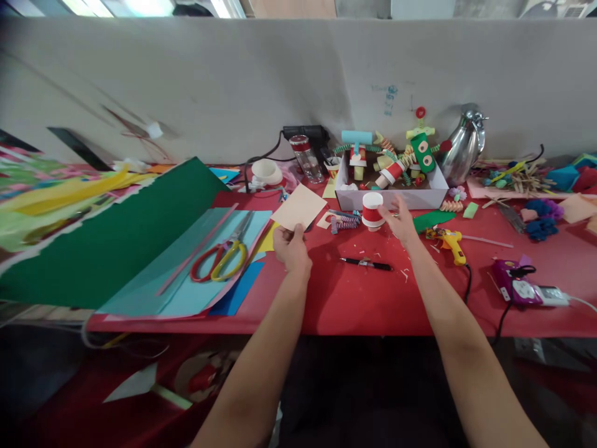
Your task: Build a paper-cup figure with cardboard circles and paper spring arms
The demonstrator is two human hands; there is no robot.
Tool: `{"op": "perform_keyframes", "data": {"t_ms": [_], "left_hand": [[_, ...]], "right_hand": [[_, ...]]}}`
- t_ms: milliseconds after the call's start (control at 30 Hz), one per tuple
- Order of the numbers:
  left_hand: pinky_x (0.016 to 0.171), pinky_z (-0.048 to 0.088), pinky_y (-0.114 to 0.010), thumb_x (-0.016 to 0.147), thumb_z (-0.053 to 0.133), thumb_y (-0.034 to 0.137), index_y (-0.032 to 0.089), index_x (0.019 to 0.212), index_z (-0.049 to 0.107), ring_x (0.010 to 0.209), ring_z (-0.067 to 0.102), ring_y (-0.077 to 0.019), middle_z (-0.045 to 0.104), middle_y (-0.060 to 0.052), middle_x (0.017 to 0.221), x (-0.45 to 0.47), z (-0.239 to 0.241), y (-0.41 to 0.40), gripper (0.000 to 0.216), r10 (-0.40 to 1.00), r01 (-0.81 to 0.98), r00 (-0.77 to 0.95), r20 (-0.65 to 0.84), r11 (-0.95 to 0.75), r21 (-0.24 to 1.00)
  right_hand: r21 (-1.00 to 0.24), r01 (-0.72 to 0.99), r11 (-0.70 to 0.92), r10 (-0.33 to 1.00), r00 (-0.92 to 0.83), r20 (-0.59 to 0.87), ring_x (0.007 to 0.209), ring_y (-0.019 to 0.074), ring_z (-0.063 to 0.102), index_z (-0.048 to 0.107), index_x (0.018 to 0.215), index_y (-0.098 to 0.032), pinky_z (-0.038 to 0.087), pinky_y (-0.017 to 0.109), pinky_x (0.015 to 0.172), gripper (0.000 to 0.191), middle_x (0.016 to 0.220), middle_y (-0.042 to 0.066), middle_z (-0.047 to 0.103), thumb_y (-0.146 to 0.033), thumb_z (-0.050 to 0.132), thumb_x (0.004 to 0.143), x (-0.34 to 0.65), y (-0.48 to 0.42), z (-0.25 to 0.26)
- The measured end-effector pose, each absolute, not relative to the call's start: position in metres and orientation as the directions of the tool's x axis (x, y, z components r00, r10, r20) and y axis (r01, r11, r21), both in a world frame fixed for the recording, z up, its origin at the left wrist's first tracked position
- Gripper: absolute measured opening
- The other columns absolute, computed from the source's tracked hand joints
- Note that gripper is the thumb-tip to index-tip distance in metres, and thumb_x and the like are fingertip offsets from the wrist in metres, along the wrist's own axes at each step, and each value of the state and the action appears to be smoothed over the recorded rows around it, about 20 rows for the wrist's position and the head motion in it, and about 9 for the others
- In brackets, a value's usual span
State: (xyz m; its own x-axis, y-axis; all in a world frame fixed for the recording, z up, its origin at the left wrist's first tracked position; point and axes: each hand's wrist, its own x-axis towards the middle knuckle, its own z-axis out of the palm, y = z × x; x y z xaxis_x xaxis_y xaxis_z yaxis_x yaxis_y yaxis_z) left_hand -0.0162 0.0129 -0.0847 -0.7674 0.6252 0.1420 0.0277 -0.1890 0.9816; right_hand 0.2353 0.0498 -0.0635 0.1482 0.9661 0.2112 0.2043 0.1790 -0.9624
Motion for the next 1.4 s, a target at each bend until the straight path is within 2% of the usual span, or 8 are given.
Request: {"op": "perform_keyframes", "data": {"t_ms": [133, 267, 367, 500, 600, 1000, 1233, 1400], "left_hand": [[0.055, 0.039, -0.023, 0.079, 0.068, 0.026, 0.020, 0.082, 0.049, 0.054, 0.045, -0.0066, 0.054, 0.007, 0.070, -0.016, -0.083, 0.013, 0.021, 0.630, -0.019, -0.768, 0.116, -0.204, 0.979], [0.055, 0.037, -0.023, 0.078, 0.070, 0.027, 0.020, 0.081, 0.047, 0.054, 0.044, -0.0063, 0.052, 0.007, 0.071, -0.016, -0.081, 0.013, 0.024, 0.649, -0.084, -0.758, 0.070, -0.204, 0.975], [0.054, 0.036, -0.023, 0.076, 0.071, 0.027, 0.020, 0.080, 0.047, 0.052, 0.041, -0.0054, 0.052, 0.008, 0.070, -0.016, -0.081, 0.013, 0.026, 0.650, -0.118, -0.758, 0.046, -0.206, 0.972], [0.053, 0.034, -0.022, 0.075, 0.070, 0.025, 0.020, 0.079, 0.047, 0.051, 0.039, -0.0046, 0.051, 0.008, 0.067, -0.016, -0.082, 0.014, 0.024, 0.642, -0.131, -0.766, 0.039, -0.215, 0.968], [0.053, 0.033, -0.022, 0.074, 0.072, 0.027, 0.020, 0.078, 0.048, 0.051, 0.039, -0.0045, 0.050, 0.009, 0.065, -0.017, -0.084, 0.015, 0.025, 0.648, -0.121, -0.760, 0.046, -0.211, 0.970], [0.052, 0.032, -0.022, 0.073, 0.072, 0.029, 0.020, 0.077, 0.048, 0.051, 0.039, -0.0047, 0.049, 0.009, 0.065, -0.016, -0.084, 0.014, 0.026, 0.646, -0.108, -0.762, 0.046, -0.196, 0.975], [0.056, 0.034, -0.023, 0.075, 0.070, 0.022, 0.020, 0.079, 0.049, 0.054, 0.042, -0.0060, 0.052, 0.008, 0.068, -0.014, -0.080, 0.013, 0.021, 0.647, -0.153, -0.763, -0.001, -0.179, 0.972], [0.056, 0.033, -0.022, 0.075, 0.072, 0.023, 0.020, 0.078, 0.048, 0.054, 0.041, -0.0053, 0.052, 0.008, 0.069, -0.015, -0.080, 0.012, 0.024, 0.662, -0.150, -0.750, 0.012, -0.187, 0.971]], "right_hand": [[-0.929, 0.203, 0.309, 0.852, 0.375, 0.365, 0.105, 0.0227, 0.064, 0.062, 0.107, -0.023, 0.051, 0.044, 0.098, 0.049, 0.107, 0.008, 0.068, -0.066, 0.053, 0.085, 0.242, 0.036, -0.053], [-0.915, 0.195, 0.352, 0.829, 0.389, 0.402, 0.095, 0.0229, 0.065, 0.062, 0.089, -0.023, 0.052, 0.045, 0.093, 0.040, 0.093, 0.007, 0.069, -0.060, 0.046, 0.089, 0.242, 0.031, -0.043], [-0.915, 0.225, 0.336, 0.885, 0.257, 0.388, 0.106, 0.0255, 0.063, 0.062, 0.106, -0.024, 0.049, 0.047, 0.097, 0.039, 0.109, 0.009, 0.067, -0.052, 0.065, 0.079, 0.238, 0.037, -0.040], [-0.935, 0.217, 0.280, 0.960, -0.042, 0.278, 0.128, 0.0293, 0.052, 0.041, 0.142, -0.028, 0.043, 0.051, 0.106, 0.091, 0.137, 0.012, 0.055, -0.033, 0.082, 0.062, 0.232, 0.056, -0.045], [-0.947, 0.206, 0.246, 0.966, -0.128, 0.223, 0.130, 0.0293, 0.052, 0.031, 0.149, -0.024, 0.041, 0.051, 0.109, 0.103, 0.141, 0.014, 0.053, -0.026, 0.080, 0.058, 0.228, 0.067, -0.052], [-0.879, 0.395, 0.266, 0.952, 0.038, 0.305, 0.123, 0.0325, 0.058, 0.050, 0.128, -0.019, 0.041, 0.051, 0.109, 0.077, 0.130, 0.015, 0.062, -0.036, 0.080, 0.060, 0.215, 0.048, -0.054], [-0.905, 0.344, 0.251, 0.959, -0.218, 0.183, 0.124, 0.0305, 0.056, 0.046, 0.136, -0.019, 0.042, 0.052, 0.108, 0.084, 0.135, 0.013, 0.058, -0.022, 0.077, 0.058, 0.233, 0.065, -0.035], [-0.733, 0.594, 0.333, 0.942, -0.173, 0.288, 0.133, 0.0413, 0.046, 0.053, 0.134, -0.025, 0.035, 0.064, 0.110, 0.084, 0.138, 0.016, 0.053, -0.041, 0.087, 0.059, 0.228, 0.068, -0.016]]}}
